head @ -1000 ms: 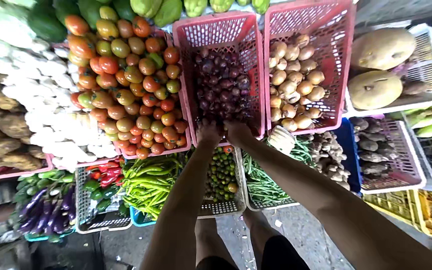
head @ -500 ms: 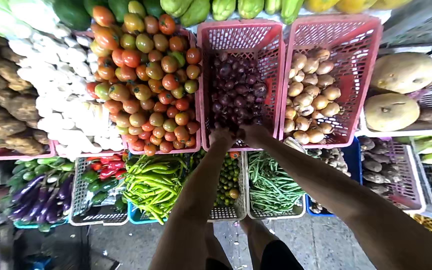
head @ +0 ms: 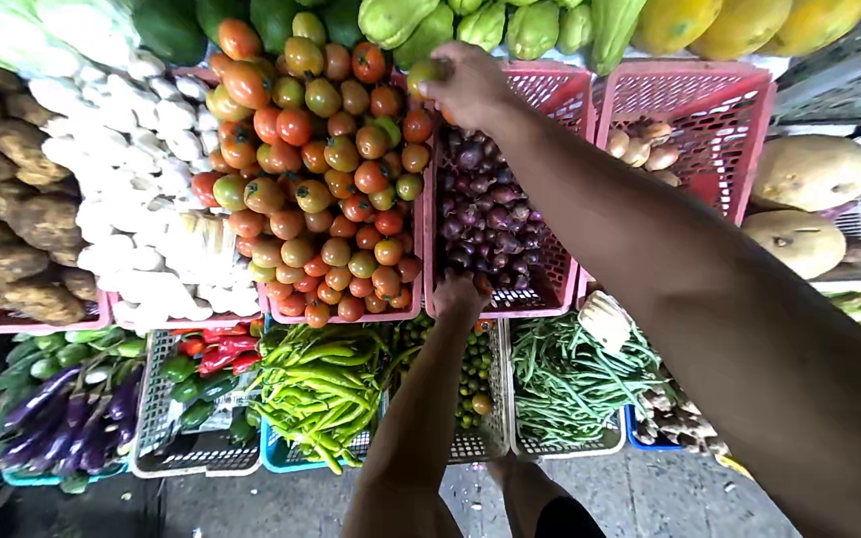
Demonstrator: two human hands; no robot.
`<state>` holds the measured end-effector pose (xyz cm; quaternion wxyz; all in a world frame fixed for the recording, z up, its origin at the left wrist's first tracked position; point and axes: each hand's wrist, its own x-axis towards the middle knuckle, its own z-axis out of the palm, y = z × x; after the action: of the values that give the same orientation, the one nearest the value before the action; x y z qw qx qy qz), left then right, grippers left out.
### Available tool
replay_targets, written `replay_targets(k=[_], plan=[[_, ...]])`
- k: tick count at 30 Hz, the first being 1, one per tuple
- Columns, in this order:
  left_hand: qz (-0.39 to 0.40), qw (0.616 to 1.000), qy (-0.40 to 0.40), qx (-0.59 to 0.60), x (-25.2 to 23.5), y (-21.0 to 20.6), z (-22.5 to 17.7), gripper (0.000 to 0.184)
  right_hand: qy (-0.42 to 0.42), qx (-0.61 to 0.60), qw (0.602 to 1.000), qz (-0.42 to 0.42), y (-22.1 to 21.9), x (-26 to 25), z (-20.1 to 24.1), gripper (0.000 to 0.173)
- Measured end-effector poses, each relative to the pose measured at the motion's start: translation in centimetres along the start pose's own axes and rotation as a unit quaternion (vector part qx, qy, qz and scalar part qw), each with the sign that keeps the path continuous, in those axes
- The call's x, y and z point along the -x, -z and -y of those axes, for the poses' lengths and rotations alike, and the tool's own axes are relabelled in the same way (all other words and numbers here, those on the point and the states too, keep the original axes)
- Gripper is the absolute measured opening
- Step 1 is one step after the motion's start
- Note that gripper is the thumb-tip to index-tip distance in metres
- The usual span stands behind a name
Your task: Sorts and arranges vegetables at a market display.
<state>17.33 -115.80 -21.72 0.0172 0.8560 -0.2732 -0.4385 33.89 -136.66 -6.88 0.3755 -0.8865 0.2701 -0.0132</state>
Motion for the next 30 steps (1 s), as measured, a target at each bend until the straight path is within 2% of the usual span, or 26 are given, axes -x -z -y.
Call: replay_targets(k=[4,7,10,12,14,17,20,23,26,30], plan=[[0.032,0.997,0.065,0.014,-0.9,-0.2,-1.9,0.069,0.009,0.113,0.993,0.046,-1.2,-2.6,2.0,0.044],[0.038,0.995,0.092,0.007,-1.5,-0.5,-2.6,0.064,0.018,0.075,0.996,0.054,-0.2,-2.2,1.5,0.046],[0.045,0.998,0.049,0.006,-1.1,-0.4,-1.8,0.047,0.034,0.044,0.998,0.041,1.0,2.2,-2.0,0.033],[0.02,0.999,-0.009,0.024,0.7,1.3,-0.7,0.04,-0.007,0.081,0.992,0.098,0.5,8.7,-5.8,0.026],[-0.039,0.995,-0.048,0.075,4.0,4.9,0.5,0.038,-0.093,0.107,0.974,0.177,-3.0,15.8,-10.4,0.028],[-0.166,0.979,-0.082,0.083,7.3,13.0,2.0,0.042,-0.177,0.174,0.928,0.278,-8.3,22.7,-15.6,0.056],[-0.278,0.958,-0.073,-0.001,6.9,23.1,1.8,0.048,-0.19,0.188,0.926,0.265,-10.2,24.7,-15.9,0.06],[-0.301,0.947,-0.054,-0.096,3.8,30.3,-0.2,0.053,-0.176,0.18,0.941,0.226,-10.8,24.8,-15.9,0.051],[-0.307,0.94,-0.047,-0.143,0.2,32.8,-0.9,0.055,-0.149,0.18,0.946,0.222,-11.2,24.5,-16.0,0.046],[-0.296,0.945,-0.063,-0.128,-1.7,33.2,0.2,0.056,-0.186,0.114,0.951,0.219,-9.6,24.5,-16.8,0.058]])
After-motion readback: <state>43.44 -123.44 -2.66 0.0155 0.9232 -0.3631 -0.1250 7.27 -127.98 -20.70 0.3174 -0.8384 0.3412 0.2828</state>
